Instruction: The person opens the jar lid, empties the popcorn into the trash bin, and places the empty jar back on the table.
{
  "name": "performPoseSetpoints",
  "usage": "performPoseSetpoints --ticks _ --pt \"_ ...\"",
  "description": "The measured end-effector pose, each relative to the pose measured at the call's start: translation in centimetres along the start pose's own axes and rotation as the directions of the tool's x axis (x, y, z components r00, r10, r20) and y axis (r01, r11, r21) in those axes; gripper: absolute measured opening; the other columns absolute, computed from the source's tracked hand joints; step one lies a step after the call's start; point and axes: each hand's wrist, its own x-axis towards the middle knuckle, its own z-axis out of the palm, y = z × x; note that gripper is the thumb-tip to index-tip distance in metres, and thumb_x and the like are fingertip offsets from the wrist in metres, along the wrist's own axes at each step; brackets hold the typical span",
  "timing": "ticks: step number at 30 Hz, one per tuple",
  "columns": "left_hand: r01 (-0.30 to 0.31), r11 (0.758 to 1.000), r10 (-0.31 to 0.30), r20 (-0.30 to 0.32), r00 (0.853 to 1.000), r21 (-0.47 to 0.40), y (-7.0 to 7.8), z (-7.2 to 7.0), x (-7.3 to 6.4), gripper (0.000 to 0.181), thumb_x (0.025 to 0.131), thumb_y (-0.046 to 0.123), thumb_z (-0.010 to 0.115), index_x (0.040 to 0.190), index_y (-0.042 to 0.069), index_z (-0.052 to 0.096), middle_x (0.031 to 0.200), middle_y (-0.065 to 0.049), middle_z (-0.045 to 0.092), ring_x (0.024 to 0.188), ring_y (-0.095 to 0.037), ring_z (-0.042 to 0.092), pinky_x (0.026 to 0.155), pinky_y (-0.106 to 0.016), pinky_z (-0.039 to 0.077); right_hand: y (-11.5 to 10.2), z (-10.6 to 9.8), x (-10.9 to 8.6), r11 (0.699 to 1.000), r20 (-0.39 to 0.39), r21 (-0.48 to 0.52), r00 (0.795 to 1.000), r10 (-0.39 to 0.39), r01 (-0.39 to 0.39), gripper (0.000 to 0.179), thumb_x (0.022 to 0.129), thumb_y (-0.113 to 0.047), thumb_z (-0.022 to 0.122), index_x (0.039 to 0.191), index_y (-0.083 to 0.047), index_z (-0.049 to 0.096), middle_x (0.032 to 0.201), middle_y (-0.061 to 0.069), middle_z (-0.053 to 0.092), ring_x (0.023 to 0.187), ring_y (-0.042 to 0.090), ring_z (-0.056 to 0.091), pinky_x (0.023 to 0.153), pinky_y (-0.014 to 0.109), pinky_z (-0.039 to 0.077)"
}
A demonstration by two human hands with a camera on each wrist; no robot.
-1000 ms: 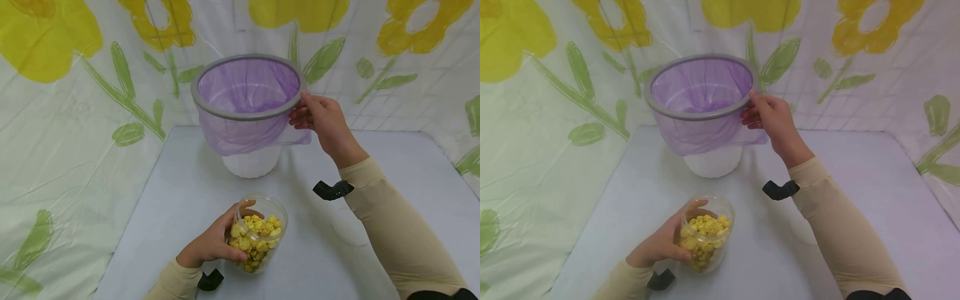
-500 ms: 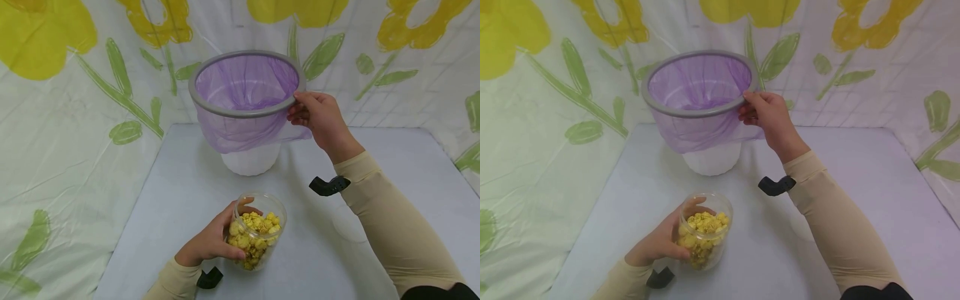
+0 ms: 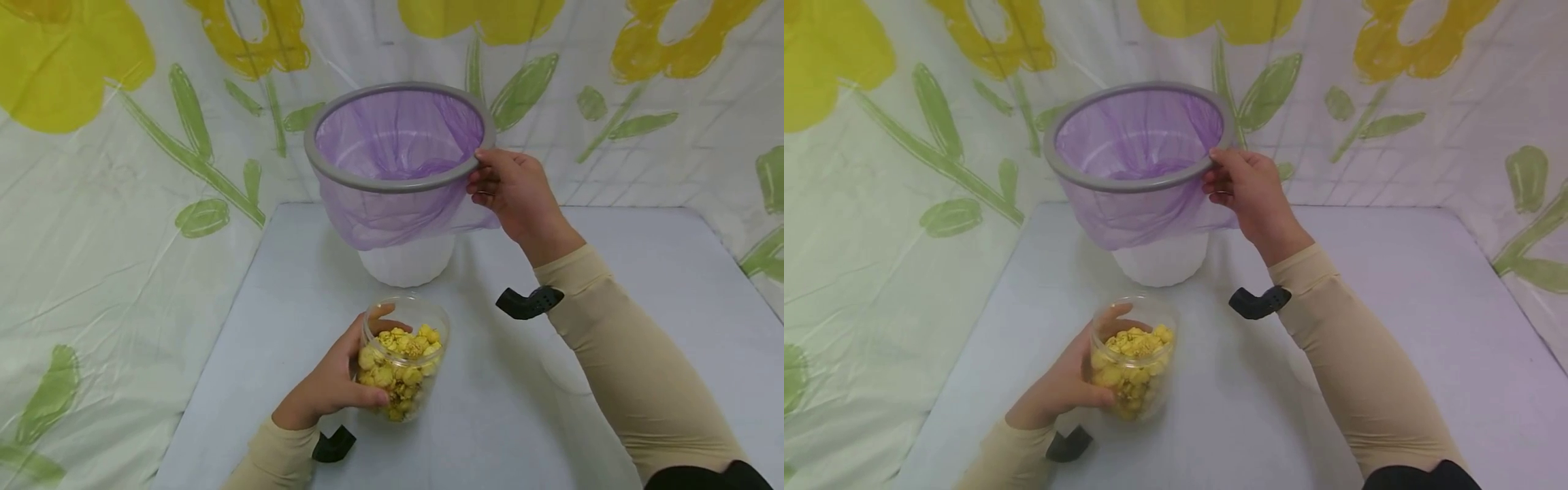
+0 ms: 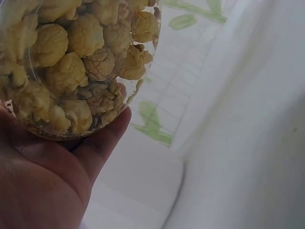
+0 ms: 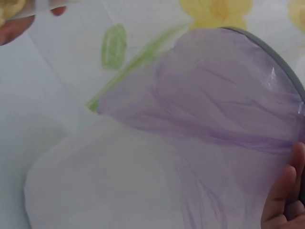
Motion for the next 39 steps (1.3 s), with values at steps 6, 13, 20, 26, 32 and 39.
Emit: performPoseSetpoints --ticks 6,13,20,26,32,39 --pt "-0.084 0.996 0.085 -0.06 0.995 0.016 1.7 -0.6 0.0 0.101 0.086 0.018 0.086 0.165 0.014 0.023 0.151 -0.027 0.043 0.132 -0.023 0.059 0.104 -0.037 0.054 0.2 0.3 -0.1 0.999 -0.001 0.031 1.0 -0.015 0.015 0.027 0.103 -0.012 0.063 0.077 -0.007 0.07 0.068 0.002 0.067 0.064 0.015 0.064 0.063 0.025 0.054" --pt "-0.182 0.976 0.197 -0.118 0.973 0.122 4.0 -1.6 0.7 0.099 0.087 0.031 0.086 0.164 0.013 0.027 0.144 -0.019 0.053 0.124 -0.024 0.063 0.101 -0.036 0.055 0.6 0.4 0.0 0.997 -0.013 0.07 1.0 -0.026 0.027 0.027 0.102 -0.014 0.064 0.077 -0.008 0.069 0.068 0.002 0.066 0.063 0.015 0.063 0.062 0.024 0.053" --pt "-0.234 0.959 0.271 -0.278 0.922 0.159 7.1 -1.8 1.9 0.099 0.084 0.039 0.086 0.162 0.015 0.03 0.141 -0.012 0.057 0.119 -0.022 0.064 0.094 -0.034 0.058 0.7 0.4 -0.1 0.997 -0.015 0.08 1.0 -0.016 0.017 0.028 0.103 -0.014 0.063 0.076 -0.008 0.068 0.068 0.002 0.065 0.064 0.015 0.062 0.063 0.025 0.053" --pt "-0.269 0.943 0.327 -0.41 0.851 0.194 9.5 -2.1 3.1 0.094 0.082 0.024 0.081 0.161 0.014 0.031 0.137 -0.018 0.055 0.114 -0.023 0.063 0.091 -0.032 0.058 0.8 0.3 0.0 0.997 -0.013 0.07 1.0 -0.018 0.019 0.028 0.103 -0.014 0.062 0.076 -0.009 0.068 0.068 0.001 0.065 0.064 0.014 0.061 0.063 0.024 0.052" --pt "-0.37 0.893 0.449 -0.435 0.781 0.257 12.5 -2.2 4.7 0.089 0.08 0.02 0.082 0.156 0.012 0.037 0.139 -0.02 0.055 0.119 -0.028 0.061 0.095 -0.033 0.056 0.7 0.3 0.0 0.997 -0.018 0.07 1.0 -0.019 0.02 0.028 0.103 -0.014 0.061 0.076 -0.01 0.068 0.067 0.001 0.065 0.063 0.014 0.061 0.062 0.024 0.052" --pt "-0.436 0.828 0.558 -0.437 0.705 0.354 16.0 -2.1 6.5 0.088 0.078 0.025 0.088 0.15 0.008 0.042 0.137 -0.021 0.057 0.119 -0.033 0.062 0.096 -0.035 0.056 0.7 0.2 0.0 0.996 -0.009 0.088 1.0 0.005 -0.005 0.029 0.104 -0.014 0.062 0.075 -0.009 0.068 0.067 0.001 0.065 0.063 0.015 0.061 0.062 0.025 0.052"
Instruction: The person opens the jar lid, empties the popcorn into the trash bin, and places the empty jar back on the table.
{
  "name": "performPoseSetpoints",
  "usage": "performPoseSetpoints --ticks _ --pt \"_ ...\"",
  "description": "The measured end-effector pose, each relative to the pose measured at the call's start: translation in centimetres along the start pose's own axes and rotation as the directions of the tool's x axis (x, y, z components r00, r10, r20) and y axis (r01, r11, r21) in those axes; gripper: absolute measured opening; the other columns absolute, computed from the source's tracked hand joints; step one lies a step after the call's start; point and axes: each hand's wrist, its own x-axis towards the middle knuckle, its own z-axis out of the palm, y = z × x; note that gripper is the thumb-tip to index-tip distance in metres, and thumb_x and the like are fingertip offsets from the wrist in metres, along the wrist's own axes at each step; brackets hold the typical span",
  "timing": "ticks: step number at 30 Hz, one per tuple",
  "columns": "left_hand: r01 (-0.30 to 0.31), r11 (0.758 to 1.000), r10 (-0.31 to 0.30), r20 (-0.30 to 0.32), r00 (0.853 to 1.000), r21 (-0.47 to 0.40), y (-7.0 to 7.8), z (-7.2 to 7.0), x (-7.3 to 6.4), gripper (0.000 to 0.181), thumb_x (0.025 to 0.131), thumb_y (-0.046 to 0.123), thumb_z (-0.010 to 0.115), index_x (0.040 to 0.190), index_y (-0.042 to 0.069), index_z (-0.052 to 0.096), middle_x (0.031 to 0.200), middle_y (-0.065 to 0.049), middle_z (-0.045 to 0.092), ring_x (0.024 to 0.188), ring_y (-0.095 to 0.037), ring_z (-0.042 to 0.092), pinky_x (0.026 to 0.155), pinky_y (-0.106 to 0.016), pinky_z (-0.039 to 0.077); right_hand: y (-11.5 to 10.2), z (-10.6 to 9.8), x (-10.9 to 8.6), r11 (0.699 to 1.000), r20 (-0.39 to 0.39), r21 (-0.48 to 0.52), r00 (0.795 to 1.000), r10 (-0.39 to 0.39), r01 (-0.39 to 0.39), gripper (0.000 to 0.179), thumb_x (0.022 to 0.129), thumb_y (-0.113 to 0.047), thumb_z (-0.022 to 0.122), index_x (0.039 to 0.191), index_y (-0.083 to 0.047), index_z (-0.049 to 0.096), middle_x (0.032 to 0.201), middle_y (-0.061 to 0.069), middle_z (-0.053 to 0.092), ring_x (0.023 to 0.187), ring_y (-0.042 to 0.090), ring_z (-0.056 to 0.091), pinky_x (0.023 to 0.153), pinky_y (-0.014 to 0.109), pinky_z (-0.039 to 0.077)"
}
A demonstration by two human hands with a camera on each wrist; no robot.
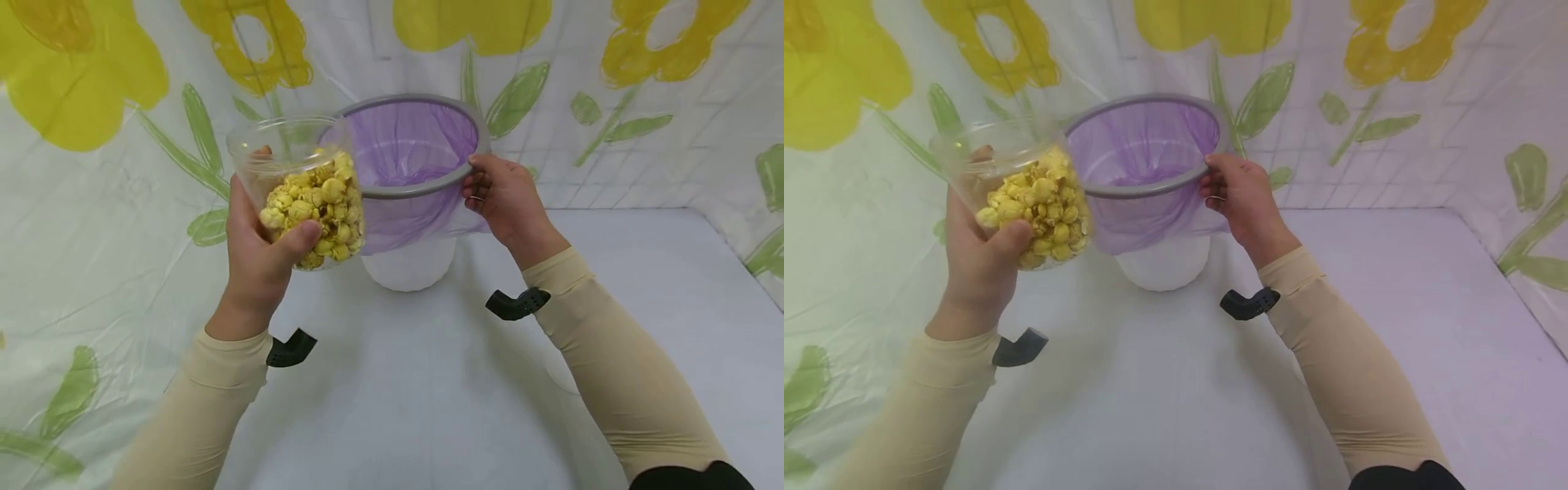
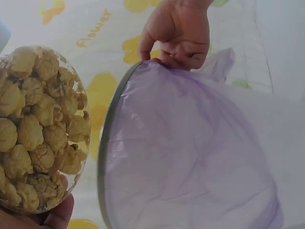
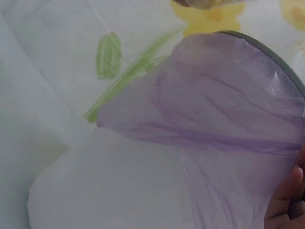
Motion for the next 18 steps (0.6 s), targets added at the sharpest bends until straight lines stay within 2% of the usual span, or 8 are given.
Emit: performPoseSetpoints --ticks 4,7,11,18 --pt "-0.076 0.997 0.076 -0.012 0.997 0.026 0.9 0.1 1.6 0.089 0.075 0.026 0.092 0.148 0.007 0.044 0.135 -0.022 0.059 0.116 -0.034 0.063 0.095 -0.036 0.056 0.1 0.1 0.1 1.0 0.005 -0.001 1.0 -0.001 0.001 0.03 0.104 -0.013 0.061 0.075 -0.009 0.068 0.066 0.001 0.065 0.063 0.014 0.061 0.062 0.025 0.051" --pt "-0.141 0.989 0.142 -0.02 0.99 0.048 1.3 0.1 2.8 0.088 0.074 0.026 0.092 0.145 0.005 0.045 0.133 -0.023 0.059 0.116 -0.036 0.062 0.095 -0.038 0.055 0.2 0.2 0.3 1.0 0.011 -0.005 1.0 -0.008 0.008 0.031 0.104 -0.013 0.06 0.074 -0.009 0.068 0.066 0.001 0.065 0.062 0.014 0.061 0.061 0.024 0.051" --pt "-0.198 0.976 0.201 -0.031 0.979 0.092 2.0 0.2 4.7 0.085 0.071 0.024 0.092 0.14 0.004 0.046 0.13 -0.022 0.06 0.114 -0.034 0.06 0.095 -0.039 0.053 0.3 0.2 0.5 1.0 0.017 -0.006 1.0 -0.013 0.013 0.031 0.104 -0.013 0.061 0.074 -0.009 0.069 0.066 0.001 0.065 0.062 0.014 0.061 0.061 0.024 0.051" --pt "-0.209 0.961 0.214 -0.009 0.977 0.179 3.2 0.5 7.8 0.095 0.067 0.024 0.094 0.145 0.008 0.042 0.122 -0.016 0.065 0.107 -0.031 0.065 0.089 -0.033 0.057 0.5 -0.1 0.5 1.0 0.015 -0.012 1.0 -0.015 0.015 0.03 0.104 -0.014 0.062 0.075 -0.009 0.069 0.068 0.001 0.065 0.064 0.014 0.061 0.062 0.025 0.052"
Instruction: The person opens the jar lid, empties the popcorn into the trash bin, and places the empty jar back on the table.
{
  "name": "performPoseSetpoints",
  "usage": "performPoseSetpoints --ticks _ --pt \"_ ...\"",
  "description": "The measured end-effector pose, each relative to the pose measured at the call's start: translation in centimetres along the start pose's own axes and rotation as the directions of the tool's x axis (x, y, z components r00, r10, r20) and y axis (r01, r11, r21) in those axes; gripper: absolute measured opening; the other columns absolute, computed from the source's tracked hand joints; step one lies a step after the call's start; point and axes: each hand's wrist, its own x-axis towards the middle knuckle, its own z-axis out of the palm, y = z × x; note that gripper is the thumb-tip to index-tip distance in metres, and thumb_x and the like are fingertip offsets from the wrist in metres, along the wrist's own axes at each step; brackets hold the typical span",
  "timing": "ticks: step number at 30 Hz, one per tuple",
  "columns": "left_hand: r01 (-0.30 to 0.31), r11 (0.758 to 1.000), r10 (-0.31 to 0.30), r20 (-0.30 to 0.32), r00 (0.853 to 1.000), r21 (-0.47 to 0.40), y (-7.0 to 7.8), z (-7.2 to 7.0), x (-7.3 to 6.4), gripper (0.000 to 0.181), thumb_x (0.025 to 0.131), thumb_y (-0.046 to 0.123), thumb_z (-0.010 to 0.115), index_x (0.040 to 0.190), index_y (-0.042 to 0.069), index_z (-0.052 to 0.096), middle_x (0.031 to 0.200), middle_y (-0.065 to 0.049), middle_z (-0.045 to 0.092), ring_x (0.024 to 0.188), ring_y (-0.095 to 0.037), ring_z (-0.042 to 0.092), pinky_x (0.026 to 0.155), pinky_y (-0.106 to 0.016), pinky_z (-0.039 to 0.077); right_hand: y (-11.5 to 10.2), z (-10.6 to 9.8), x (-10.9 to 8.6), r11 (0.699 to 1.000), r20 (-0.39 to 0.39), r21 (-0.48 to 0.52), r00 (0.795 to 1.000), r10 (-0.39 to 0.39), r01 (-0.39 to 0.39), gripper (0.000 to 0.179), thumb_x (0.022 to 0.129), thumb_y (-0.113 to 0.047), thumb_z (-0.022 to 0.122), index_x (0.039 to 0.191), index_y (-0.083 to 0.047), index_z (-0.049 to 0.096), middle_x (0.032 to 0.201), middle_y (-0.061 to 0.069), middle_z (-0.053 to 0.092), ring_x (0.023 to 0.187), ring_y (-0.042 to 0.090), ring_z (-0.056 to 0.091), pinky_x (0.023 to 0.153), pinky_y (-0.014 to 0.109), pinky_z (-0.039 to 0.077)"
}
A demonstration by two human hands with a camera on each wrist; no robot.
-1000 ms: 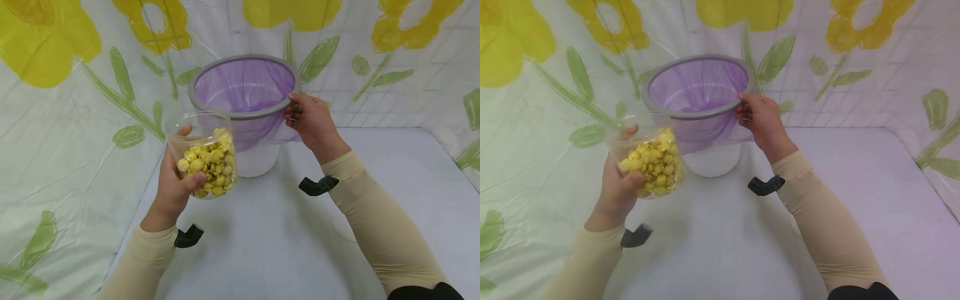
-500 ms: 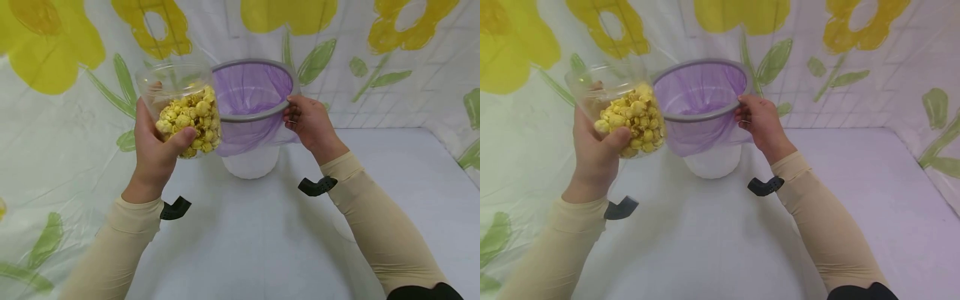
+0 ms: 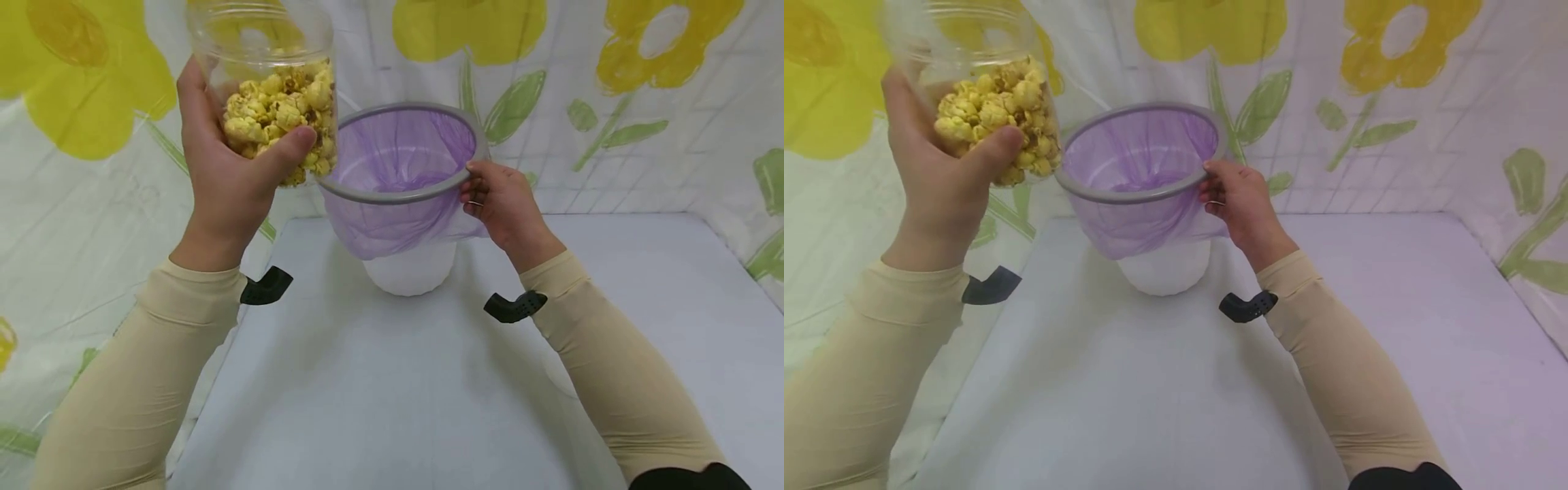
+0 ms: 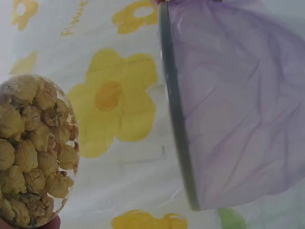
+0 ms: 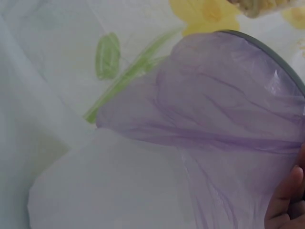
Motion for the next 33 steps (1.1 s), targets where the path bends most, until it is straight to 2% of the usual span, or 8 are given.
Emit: performPoseSetpoints --ticks 10,16,19,21,25,27,29,33 --pt "-0.037 0.996 0.031 0.07 0.997 0.082 -1.0 1.0 1.9 0.101 0.069 0.024 0.097 0.15 0.008 0.038 0.129 -0.013 0.061 0.116 -0.03 0.063 0.098 -0.037 0.056 0.0 -0.4 0.1 1.0 0.001 0.005 1.0 -0.021 0.021 0.031 0.104 -0.014 0.061 0.075 -0.009 0.07 0.067 0.001 0.066 0.063 0.015 0.06 0.061 0.025 0.051" --pt "0.056 0.987 -0.062 0.035 0.997 0.15 -1.3 1.2 2.5 0.107 0.066 0.012 0.096 0.154 0.011 0.037 0.14 -0.009 0.052 0.128 -0.023 0.055 0.108 -0.035 0.048 -0.1 -0.3 0.1 0.999 -0.002 0.014 0.999 -0.033 0.033 0.031 0.104 -0.013 0.061 0.075 -0.01 0.07 0.066 0.001 0.065 0.062 0.014 0.06 0.061 0.024 0.051" --pt "0.062 0.959 -0.074 0.031 0.997 0.275 -1.7 0.8 2.7 0.113 0.066 0.013 0.098 0.159 0.01 0.033 0.15 -0.005 0.047 0.135 -0.019 0.049 0.114 -0.031 0.042 0.0 -0.2 0.1 0.999 0.003 0.018 0.999 -0.032 0.032 0.03 0.104 -0.012 0.06 0.075 -0.01 0.069 0.066 0.001 0.065 0.062 0.014 0.06 0.06 0.024 0.051" --pt "0.047 0.899 -0.07 0.038 0.997 0.436 -2.2 0.4 2.7 0.119 0.068 0.021 0.098 0.163 0.01 0.027 0.156 -0.003 0.043 0.14 -0.015 0.043 0.12 -0.027 0.031 0.0 -0.2 0.1 0.999 0.011 0.015 0.999 -0.033 0.033 0.031 0.104 -0.012 0.06 0.075 -0.01 0.069 0.066 0.001 0.065 0.062 0.014 0.06 0.06 0.024 0.051" --pt "-0.001 0.694 -0.059 0.058 0.997 0.72 -3.1 -0.5 2.7 0.125 0.069 0.043 0.097 0.166 0.015 0.024 0.16 0.003 0.04 0.144 -0.01 0.033 0.12 -0.03 0.012 0.0 -0.2 0.0 0.999 0.02 0.013 0.999 -0.042 0.042 0.032 0.105 -0.011 0.059 0.075 -0.01 0.071 0.065 0.002 0.066 0.061 0.014 0.061 0.06 0.024 0.05" --pt "-0.021 0.616 -0.052 0.068 0.996 0.787 -3.5 -0.7 2.6 0.122 0.07 0.05 0.096 0.165 0.019 0.027 0.158 0.004 0.042 0.143 -0.01 0.031 0.117 -0.035 0.009 0.1 -0.2 0.0 0.999 0.021 0.011 0.999 -0.044 0.044 0.032 0.104 -0.012 0.059 0.075 -0.011 0.071 0.065 0.002 0.066 0.061 0.014 0.061 0.06 0.024 0.051" --pt "-0.052 0.575 -0.035 0.088 0.995 0.816 -3.8 -0.8 2.6 0.118 0.071 0.053 0.095 0.164 0.02 0.03 0.16 0.004 0.041 0.144 -0.013 0.029 0.114 -0.036 0.011 0.2 -0.3 0.0 0.999 0.02 0.014 0.999 -0.042 0.042 0.031 0.104 -0.012 0.06 0.075 -0.011 0.071 0.065 0.002 0.066 0.061 0.014 0.061 0.06 0.024 0.051" --pt "-0.102 0.513 -0.007 0.123 0.992 0.852 -4.1 -0.8 2.5 0.111 0.075 0.054 0.092 0.163 0.022 0.033 0.16 0.006 0.041 0.143 -0.017 0.031 0.111 -0.035 0.012 0.3 -0.4 0.1 0.999 0.022 0.008 0.999 -0.045 0.044 0.03 0.104 -0.012 0.061 0.076 -0.01 0.071 0.066 0.002 0.066 0.062 0.015 0.061 0.06 0.024 0.052"
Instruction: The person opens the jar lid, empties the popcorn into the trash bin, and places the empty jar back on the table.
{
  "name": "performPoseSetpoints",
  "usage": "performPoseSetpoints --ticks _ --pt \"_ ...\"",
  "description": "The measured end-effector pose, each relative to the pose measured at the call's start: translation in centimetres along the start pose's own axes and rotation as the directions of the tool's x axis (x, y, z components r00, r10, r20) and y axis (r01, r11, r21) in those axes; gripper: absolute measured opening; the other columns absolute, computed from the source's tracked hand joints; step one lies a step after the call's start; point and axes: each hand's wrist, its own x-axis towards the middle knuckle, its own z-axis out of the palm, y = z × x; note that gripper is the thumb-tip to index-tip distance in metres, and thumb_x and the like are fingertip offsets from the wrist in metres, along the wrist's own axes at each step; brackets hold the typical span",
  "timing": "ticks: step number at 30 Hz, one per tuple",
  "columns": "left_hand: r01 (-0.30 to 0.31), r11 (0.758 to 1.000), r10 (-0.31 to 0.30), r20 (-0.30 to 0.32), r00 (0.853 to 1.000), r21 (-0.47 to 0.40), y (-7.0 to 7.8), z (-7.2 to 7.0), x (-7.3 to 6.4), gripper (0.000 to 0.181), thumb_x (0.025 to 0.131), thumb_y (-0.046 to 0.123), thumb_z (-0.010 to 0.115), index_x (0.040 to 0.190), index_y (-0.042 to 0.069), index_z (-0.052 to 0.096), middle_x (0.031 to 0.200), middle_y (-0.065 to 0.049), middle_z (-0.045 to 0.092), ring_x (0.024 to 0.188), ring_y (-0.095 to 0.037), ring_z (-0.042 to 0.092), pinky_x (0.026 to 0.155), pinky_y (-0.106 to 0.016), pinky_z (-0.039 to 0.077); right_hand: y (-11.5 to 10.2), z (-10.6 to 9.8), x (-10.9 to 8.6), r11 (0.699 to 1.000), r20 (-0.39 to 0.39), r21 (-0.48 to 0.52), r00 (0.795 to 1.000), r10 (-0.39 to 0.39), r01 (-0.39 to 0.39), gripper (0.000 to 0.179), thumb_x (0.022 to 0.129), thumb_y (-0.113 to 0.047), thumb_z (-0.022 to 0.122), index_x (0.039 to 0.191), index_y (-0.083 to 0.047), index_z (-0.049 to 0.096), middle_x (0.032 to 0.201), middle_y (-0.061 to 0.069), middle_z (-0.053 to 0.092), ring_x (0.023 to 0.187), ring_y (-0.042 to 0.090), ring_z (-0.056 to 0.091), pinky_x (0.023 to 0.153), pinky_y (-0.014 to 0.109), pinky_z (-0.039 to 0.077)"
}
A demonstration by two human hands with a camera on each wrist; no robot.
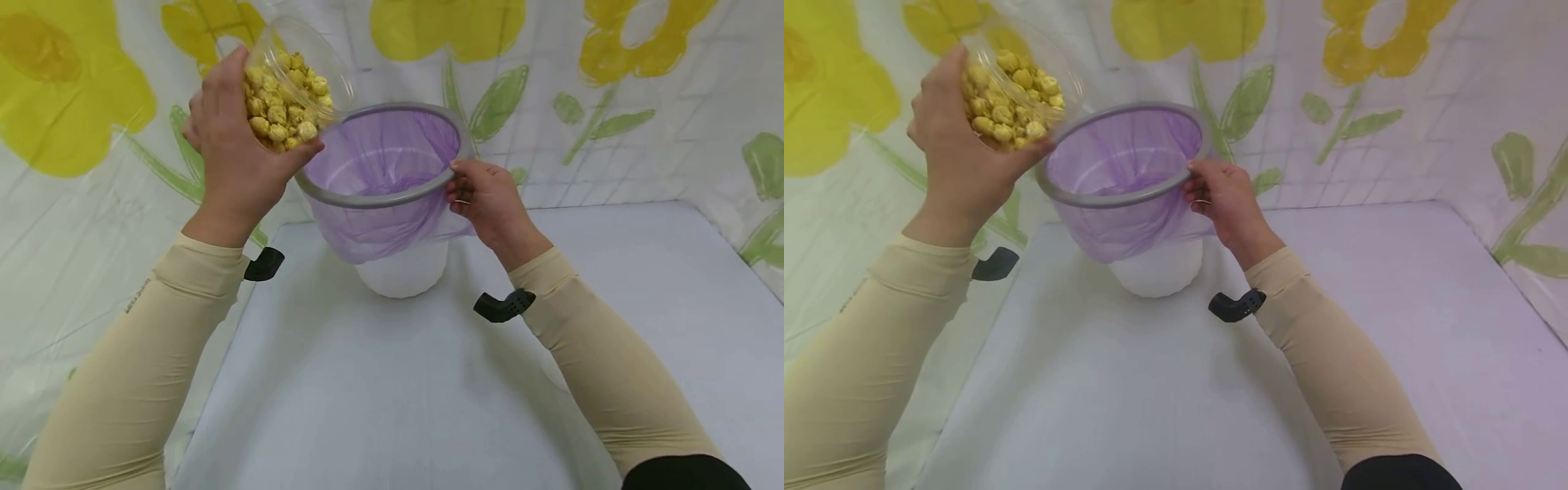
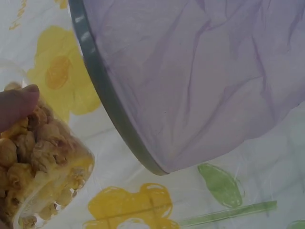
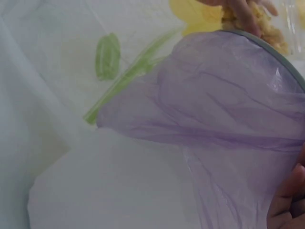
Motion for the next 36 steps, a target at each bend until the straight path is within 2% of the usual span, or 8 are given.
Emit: performPoseSetpoints --ticks 3,8,14,20,24,30,36 --pt "-0.029 0.999 0.029 0.001 1.0 0.037 -0.04 -0.09 -0.05 0.104 0.078 0.054 0.09 0.161 0.024 0.036 0.16 0.007 0.04 0.143 -0.018 0.03 0.112 -0.035 0.012 0.07 0.12 0.01 1.0 0.002 -0.012 1.0 -0.009 0.009 0.03 0.103 -0.013 0.061 0.076 -0.011 0.072 0.067 0.001 0.066 0.063 0.015 0.061 0.061 0.024 0.052" --pt "-0.118 0.991 0.117 0.007 0.993 0.059 0.14 -0.14 0.13 0.092 0.082 0.047 0.089 0.157 0.022 0.041 0.16 0.002 0.042 0.147 -0.021 0.028 0.115 -0.039 0.012 0.02 0.26 -0.17 0.999 0.004 -0.024 1.0 -0.022 0.022 0.03 0.103 -0.014 0.061 0.076 -0.011 0.072 0.067 0.001 0.066 0.064 0.015 0.061 0.061 0.024 0.051" --pt "-0.235 0.965 0.236 0.005 0.972 0.115 0.26 0.18 0.36 0.083 0.086 0.039 0.088 0.154 0.02 0.044 0.158 -0.003 0.045 0.148 -0.027 0.03 0.116 -0.046 0.012 -0.11 0.5 -0.46 0.999 0.001 -0.027 0.999 -0.034 0.034 0.031 0.104 -0.013 0.06 0.076 -0.013 0.073 0.067 0.0 0.066 0.064 0.015 0.061 0.06 0.024 0.051" --pt "-0.315 0.931 0.32 0.005 0.947 0.185 0.2 0.01 0.63 0.074 0.092 0.039 0.08 0.153 0.019 0.045 0.157 -0.005 0.047 0.149 -0.029 0.03 0.116 -0.05 0.012 -0.08 0.7 -0.57 0.998 -0.013 -0.036 0.999 -0.043 0.043 0.03 0.103 -0.012 0.06 0.076 -0.013 0.072 0.067 0.0 0.066 0.064 0.014 0.062 0.06 0.023 0.05" --pt "-0.352 0.915 0.356 0.018 0.934 0.197 0.27 -0.12 0.81 0.069 0.094 0.037 0.077 0.153 0.02 0.046 0.156 -0.005 0.048 0.149 -0.03 0.03 0.115 -0.052 0.011 -0.03 0.67 -0.59 0.998 -0.024 -0.04 0.999 -0.045 0.044 0.029 0.103 -0.013 0.061 0.077 -0.013 0.073 0.066 0.001 0.066 0.064 0.015 0.061 0.06 0.024 0.05" --pt "-0.403 0.886 0.401 0.056 0.914 0.228 0.08 -0.32 0.83 0.072 0.092 0.029 0.079 0.154 0.019 0.043 0.157 -0.008 0.045 0.149 -0.033 0.029 0.114 -0.055 0.011 0.01 0.74 -0.61 0.997 -0.015 -0.046 0.998 -0.056 0.055 0.029 0.102 -0.014 0.062 0.076 -0.012 0.073 0.067 0.001 0.066 0.064 0.015 0.061 0.06 0.024 0.05" --pt "-0.443 0.862 0.447 0.042 0.894 0.247 -0.12 -0.15 0.81 0.069 0.093 0.023 0.077 0.153 0.018 0.044 0.158 -0.008 0.044 0.15 -0.034 0.028 0.115 -0.055 0.01 0.04 0.89 -0.68 0.998 -0.012 -0.045 0.999 -0.048 0.048 0.028 0.102 -0.014 0.062 0.077 -0.012 0.073 0.067 0.0 0.066 0.064 0.015 0.062 0.061 0.024 0.05"
